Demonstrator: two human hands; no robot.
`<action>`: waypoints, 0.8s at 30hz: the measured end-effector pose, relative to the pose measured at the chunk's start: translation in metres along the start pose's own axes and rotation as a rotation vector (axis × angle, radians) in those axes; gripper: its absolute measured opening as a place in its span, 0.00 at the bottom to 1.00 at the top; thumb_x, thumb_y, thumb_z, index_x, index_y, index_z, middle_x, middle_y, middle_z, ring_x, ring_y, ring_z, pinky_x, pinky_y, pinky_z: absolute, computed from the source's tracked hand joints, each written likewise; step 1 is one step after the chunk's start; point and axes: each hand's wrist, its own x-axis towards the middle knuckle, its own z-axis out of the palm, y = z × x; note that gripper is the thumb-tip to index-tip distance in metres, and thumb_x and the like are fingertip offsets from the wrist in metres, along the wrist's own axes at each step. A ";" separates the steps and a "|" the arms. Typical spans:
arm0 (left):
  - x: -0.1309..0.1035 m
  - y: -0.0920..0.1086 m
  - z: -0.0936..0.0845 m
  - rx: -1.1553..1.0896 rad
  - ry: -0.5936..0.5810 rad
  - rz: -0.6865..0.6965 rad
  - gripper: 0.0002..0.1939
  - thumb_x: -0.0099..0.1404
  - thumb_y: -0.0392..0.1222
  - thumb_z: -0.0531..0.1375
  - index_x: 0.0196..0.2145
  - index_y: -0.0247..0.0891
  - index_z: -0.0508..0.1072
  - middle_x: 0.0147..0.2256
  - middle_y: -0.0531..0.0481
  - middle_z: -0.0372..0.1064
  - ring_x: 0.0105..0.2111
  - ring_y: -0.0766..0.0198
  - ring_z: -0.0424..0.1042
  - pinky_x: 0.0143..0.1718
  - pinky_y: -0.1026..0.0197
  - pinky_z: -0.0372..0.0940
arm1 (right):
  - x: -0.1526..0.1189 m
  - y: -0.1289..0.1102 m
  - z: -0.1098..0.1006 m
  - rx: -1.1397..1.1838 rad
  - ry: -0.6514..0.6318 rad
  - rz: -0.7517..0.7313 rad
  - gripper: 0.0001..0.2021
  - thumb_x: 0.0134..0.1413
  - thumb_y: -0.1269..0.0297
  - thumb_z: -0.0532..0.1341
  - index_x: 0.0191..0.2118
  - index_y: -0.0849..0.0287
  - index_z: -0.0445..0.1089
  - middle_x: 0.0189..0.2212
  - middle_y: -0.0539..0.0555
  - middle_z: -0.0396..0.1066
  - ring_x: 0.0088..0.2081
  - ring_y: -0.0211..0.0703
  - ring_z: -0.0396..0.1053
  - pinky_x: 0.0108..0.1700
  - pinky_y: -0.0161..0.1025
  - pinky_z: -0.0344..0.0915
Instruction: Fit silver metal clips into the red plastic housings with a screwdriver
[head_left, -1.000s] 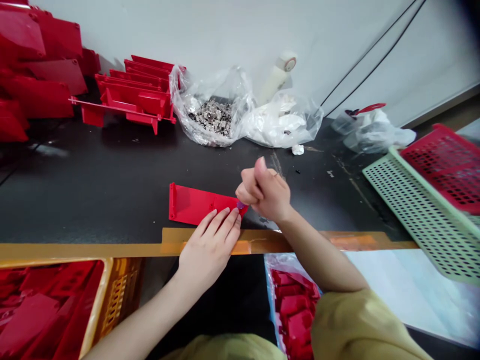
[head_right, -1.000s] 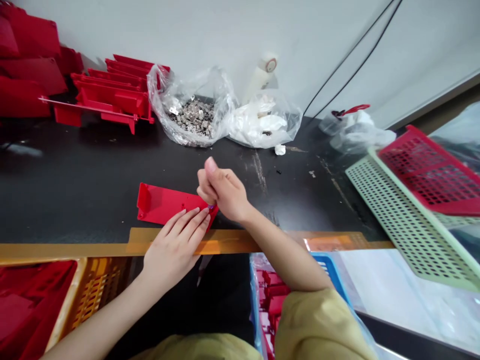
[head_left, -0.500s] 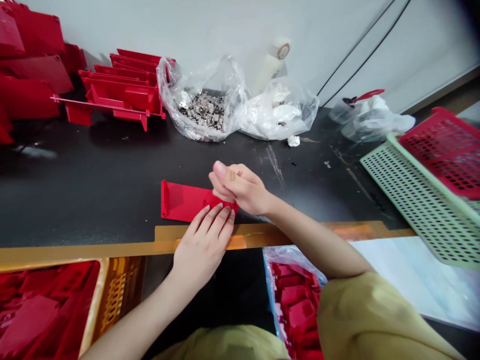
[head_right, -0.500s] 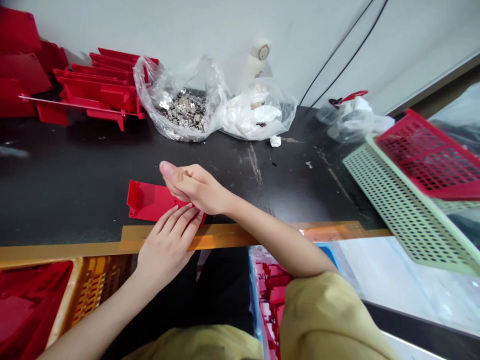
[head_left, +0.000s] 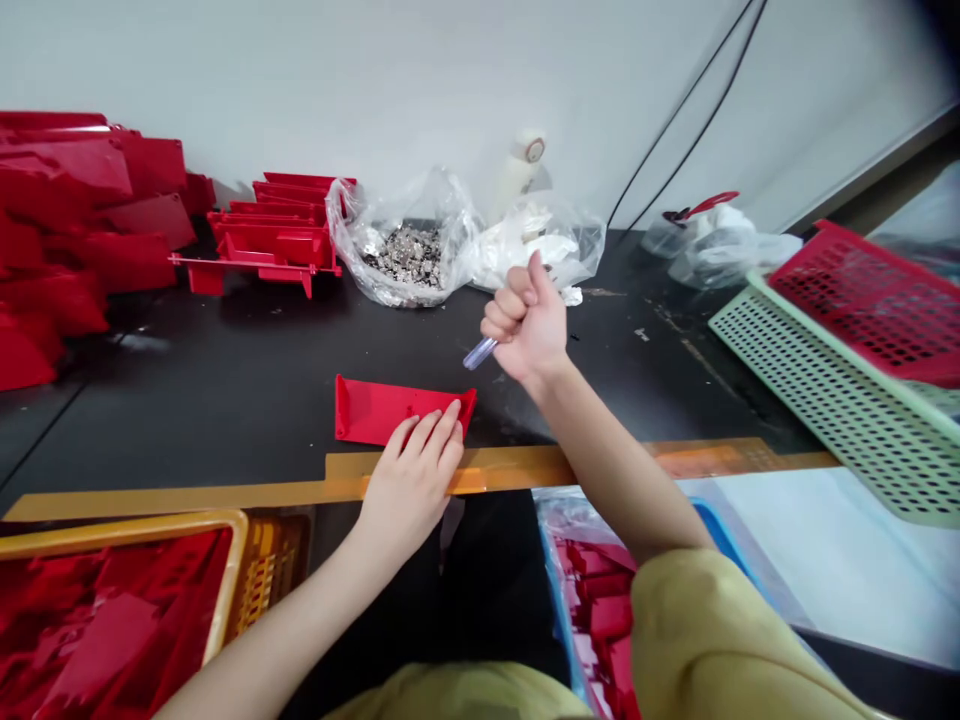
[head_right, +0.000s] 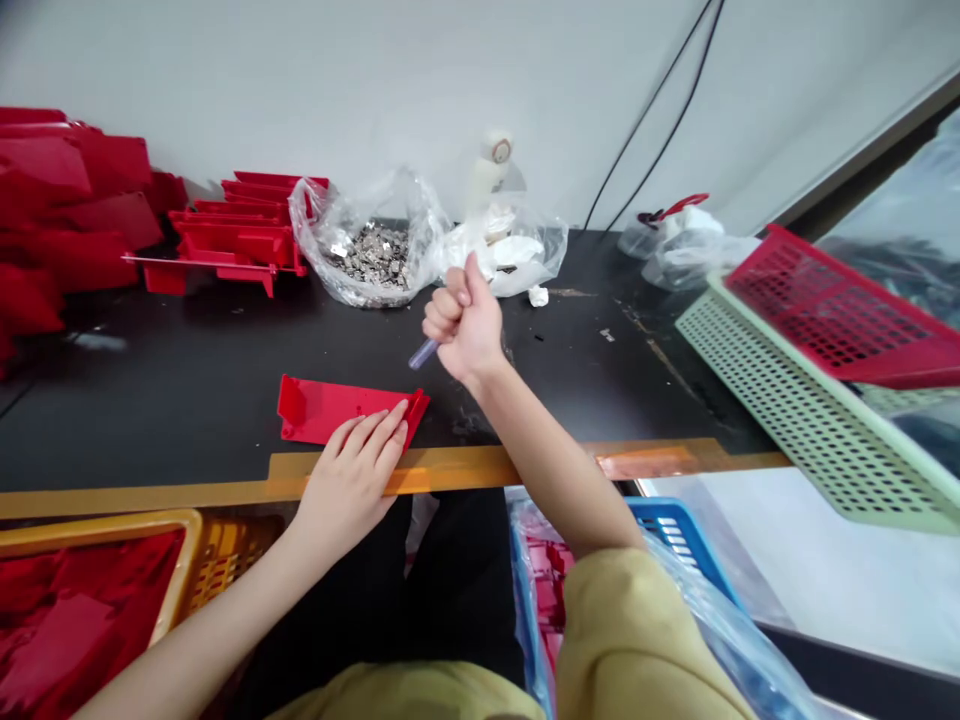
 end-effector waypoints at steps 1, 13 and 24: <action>0.002 0.000 -0.001 0.005 -0.006 0.008 0.22 0.61 0.36 0.54 0.53 0.30 0.68 0.62 0.43 0.58 0.54 0.52 0.64 0.56 0.50 0.60 | 0.002 -0.005 -0.003 0.029 0.040 -0.041 0.26 0.68 0.53 0.42 0.17 0.57 0.42 0.13 0.42 0.32 0.15 0.32 0.30 0.15 0.31 0.34; -0.015 0.002 -0.004 -0.052 0.208 0.142 0.12 0.62 0.41 0.60 0.42 0.33 0.71 0.49 0.45 0.73 0.45 0.59 0.71 0.64 0.48 0.54 | 0.003 0.002 -0.014 0.022 0.185 0.080 0.26 0.68 0.55 0.41 0.17 0.58 0.43 0.11 0.42 0.34 0.14 0.31 0.31 0.15 0.30 0.32; -0.160 -0.038 -0.114 -0.051 0.768 -0.611 0.16 0.61 0.58 0.60 0.28 0.43 0.67 0.27 0.57 0.73 0.30 0.66 0.74 0.37 0.59 0.72 | 0.005 0.006 -0.015 -0.033 0.262 0.081 0.25 0.67 0.56 0.41 0.17 0.58 0.45 0.12 0.43 0.34 0.15 0.32 0.31 0.15 0.31 0.33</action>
